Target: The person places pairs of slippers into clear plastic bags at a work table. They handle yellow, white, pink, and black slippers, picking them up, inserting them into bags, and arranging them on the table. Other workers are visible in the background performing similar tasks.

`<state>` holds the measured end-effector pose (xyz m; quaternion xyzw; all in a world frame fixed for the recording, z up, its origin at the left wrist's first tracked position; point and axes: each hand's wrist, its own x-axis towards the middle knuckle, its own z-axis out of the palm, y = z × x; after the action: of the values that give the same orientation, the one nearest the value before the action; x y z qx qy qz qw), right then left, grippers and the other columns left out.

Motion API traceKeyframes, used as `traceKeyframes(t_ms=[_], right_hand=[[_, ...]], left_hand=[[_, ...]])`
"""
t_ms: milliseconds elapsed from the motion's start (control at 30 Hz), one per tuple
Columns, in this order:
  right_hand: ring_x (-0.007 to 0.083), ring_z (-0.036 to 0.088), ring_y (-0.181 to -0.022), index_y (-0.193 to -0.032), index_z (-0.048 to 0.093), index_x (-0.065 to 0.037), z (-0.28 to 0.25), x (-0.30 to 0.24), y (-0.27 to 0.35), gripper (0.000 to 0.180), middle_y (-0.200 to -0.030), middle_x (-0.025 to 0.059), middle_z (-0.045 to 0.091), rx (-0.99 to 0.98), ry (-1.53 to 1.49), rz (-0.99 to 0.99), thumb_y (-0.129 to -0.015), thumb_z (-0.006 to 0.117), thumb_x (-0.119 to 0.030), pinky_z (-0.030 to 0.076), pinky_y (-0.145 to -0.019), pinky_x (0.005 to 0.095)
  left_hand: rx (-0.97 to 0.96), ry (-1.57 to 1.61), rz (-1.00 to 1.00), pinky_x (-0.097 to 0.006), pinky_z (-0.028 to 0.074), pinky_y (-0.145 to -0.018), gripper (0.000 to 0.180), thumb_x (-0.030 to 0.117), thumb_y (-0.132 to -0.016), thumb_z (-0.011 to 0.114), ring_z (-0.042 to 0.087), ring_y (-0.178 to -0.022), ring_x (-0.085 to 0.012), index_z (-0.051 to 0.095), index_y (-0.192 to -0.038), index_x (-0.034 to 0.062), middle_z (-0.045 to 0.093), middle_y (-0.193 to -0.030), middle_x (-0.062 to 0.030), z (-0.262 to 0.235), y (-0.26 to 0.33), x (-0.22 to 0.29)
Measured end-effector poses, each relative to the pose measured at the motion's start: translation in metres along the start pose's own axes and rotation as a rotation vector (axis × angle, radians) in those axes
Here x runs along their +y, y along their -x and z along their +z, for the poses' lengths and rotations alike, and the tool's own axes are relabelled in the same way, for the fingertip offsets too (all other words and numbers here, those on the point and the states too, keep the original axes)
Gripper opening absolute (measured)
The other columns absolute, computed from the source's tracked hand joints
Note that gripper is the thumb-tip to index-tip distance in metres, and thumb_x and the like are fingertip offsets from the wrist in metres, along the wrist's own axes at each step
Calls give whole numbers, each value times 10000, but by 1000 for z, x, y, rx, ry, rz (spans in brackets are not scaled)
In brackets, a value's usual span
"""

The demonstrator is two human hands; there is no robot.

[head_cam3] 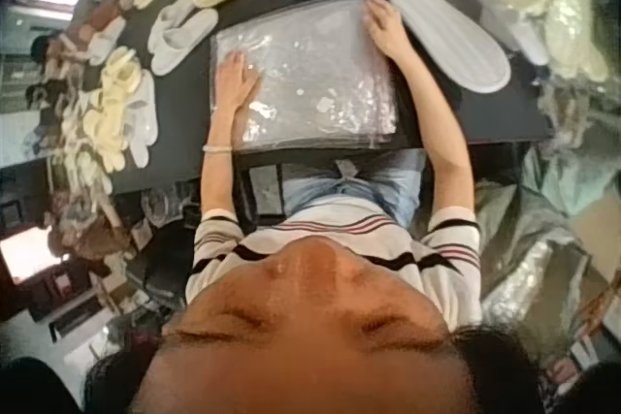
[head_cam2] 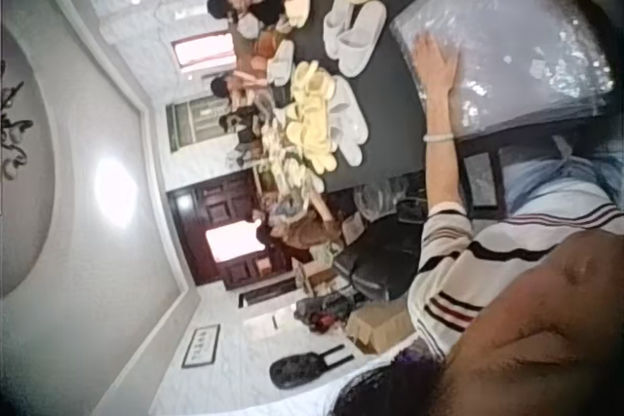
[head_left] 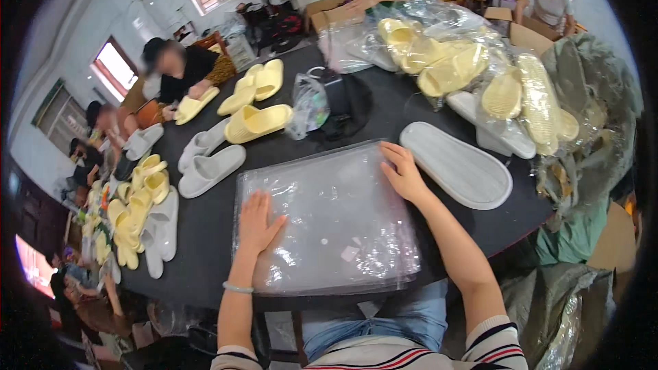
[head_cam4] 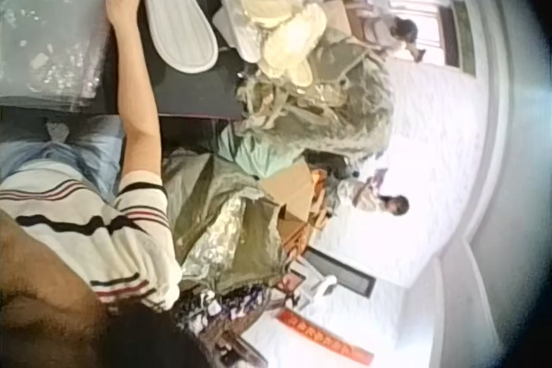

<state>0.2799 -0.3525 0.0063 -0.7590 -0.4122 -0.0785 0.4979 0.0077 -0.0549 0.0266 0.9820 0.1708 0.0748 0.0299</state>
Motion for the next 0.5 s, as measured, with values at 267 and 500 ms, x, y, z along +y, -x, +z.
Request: traceKeyframes(t_ms=[267, 500], right_hand=[[317, 488, -1210, -1158, 633, -51, -44, -61, -2, 330, -1271, 130, 573, -88, -73, -340, -899, 606, -252, 332, -1044, 457], [261, 598, -1005, -1046, 678, -66, -25, -38, 7, 277, -1075, 92, 669, -345, -70, -66, -930, 564, -291, 443, -890, 447]], left_hand=[[10, -15, 15, -500, 156, -1147, 812, 537, -865, 547, 245, -1411, -361, 330, -1447, 13, 298, -1501, -223, 5, 0, 1], [30, -25, 19, -494, 159, -1147, 808, 503, -863, 570, 256, -1405, -362, 320, -1448, 6, 306, -1492, -234, 3, 5, -6]])
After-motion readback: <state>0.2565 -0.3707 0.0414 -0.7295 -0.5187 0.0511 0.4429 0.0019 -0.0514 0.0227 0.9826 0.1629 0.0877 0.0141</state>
